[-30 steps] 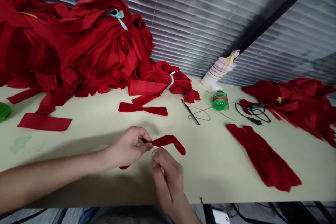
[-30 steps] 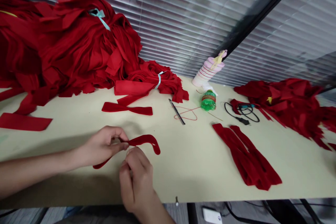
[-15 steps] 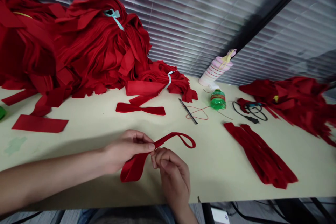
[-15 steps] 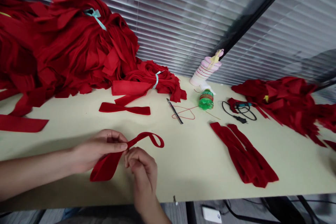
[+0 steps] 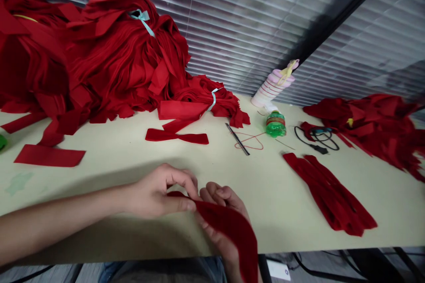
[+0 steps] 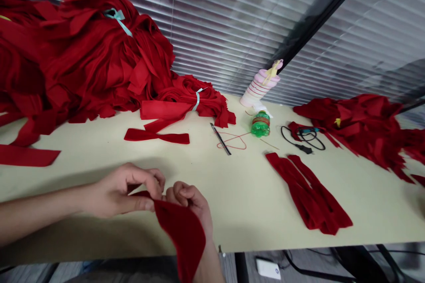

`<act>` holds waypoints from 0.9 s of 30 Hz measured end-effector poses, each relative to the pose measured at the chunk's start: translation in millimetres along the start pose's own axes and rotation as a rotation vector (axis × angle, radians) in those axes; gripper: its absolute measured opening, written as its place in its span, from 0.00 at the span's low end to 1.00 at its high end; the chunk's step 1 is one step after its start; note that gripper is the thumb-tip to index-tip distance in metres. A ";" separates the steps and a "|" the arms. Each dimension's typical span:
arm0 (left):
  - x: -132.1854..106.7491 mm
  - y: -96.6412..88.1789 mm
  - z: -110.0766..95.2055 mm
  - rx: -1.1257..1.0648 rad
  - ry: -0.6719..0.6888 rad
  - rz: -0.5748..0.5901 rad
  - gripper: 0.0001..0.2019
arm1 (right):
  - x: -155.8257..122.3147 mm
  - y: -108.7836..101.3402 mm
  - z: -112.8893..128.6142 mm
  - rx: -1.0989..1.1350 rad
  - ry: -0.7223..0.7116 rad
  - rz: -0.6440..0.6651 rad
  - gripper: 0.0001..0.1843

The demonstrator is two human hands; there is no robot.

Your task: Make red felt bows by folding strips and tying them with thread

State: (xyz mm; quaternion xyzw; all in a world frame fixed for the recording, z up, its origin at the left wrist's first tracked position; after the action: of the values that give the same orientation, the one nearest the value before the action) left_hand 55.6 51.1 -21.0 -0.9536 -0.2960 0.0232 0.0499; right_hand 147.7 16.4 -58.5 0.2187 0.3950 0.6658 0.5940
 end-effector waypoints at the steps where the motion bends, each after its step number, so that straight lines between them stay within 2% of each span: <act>1: -1.5 0.3 -9.0 0.110 0.066 0.033 0.03 | 0.0 2.8 -1.5 0.011 0.029 0.050 0.17; 4: -7.0 6.3 -25.8 0.458 0.165 0.137 0.06 | -4.0 8.4 1.1 -0.059 0.046 0.104 0.13; 6: -9.7 11.3 -27.7 0.667 0.176 0.185 0.08 | -9.3 11.8 6.1 -0.288 0.032 0.098 0.10; 9: -10.9 14.6 -24.5 0.882 0.190 0.163 0.08 | -17.6 20.5 9.8 -0.771 0.021 0.125 0.10; 12: -9.6 14.0 -17.7 1.014 0.176 0.089 0.09 | -22.6 31.3 11.0 -1.052 -0.092 0.150 0.13; 16: -7.1 8.9 -5.6 1.032 0.058 -0.018 0.10 | -26.0 45.2 7.0 -1.277 -0.326 0.166 0.10; 19: -7.4 5.4 -1.1 1.024 0.015 -0.097 0.10 | -26.6 51.8 1.9 -1.388 -0.428 0.189 0.08; 24: -8.0 -8.3 -8.1 0.985 0.020 -0.299 0.05 | -27.4 59.2 1.8 -1.419 -0.560 0.216 0.09; 27: -7.5 -12.6 -13.0 0.951 0.051 -0.357 0.05 | -28.8 61.5 3.8 -1.377 -0.653 0.229 0.09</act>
State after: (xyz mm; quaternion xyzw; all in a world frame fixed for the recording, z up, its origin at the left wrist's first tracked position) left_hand 43.4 56.1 -6.6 -0.7602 -0.4097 0.1232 0.4890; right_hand 118.3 -9.2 -2.8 0.0244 -0.3288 0.7206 0.6099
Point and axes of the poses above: each hand's wrist, its own x-axis towards the middle knuckle, its own y-axis out of the palm, z = x × y, the point moved 7 cm from there along x, towards the middle knuckle, and after that the axes turned 10 degrees about x, right-handed, at the moved point
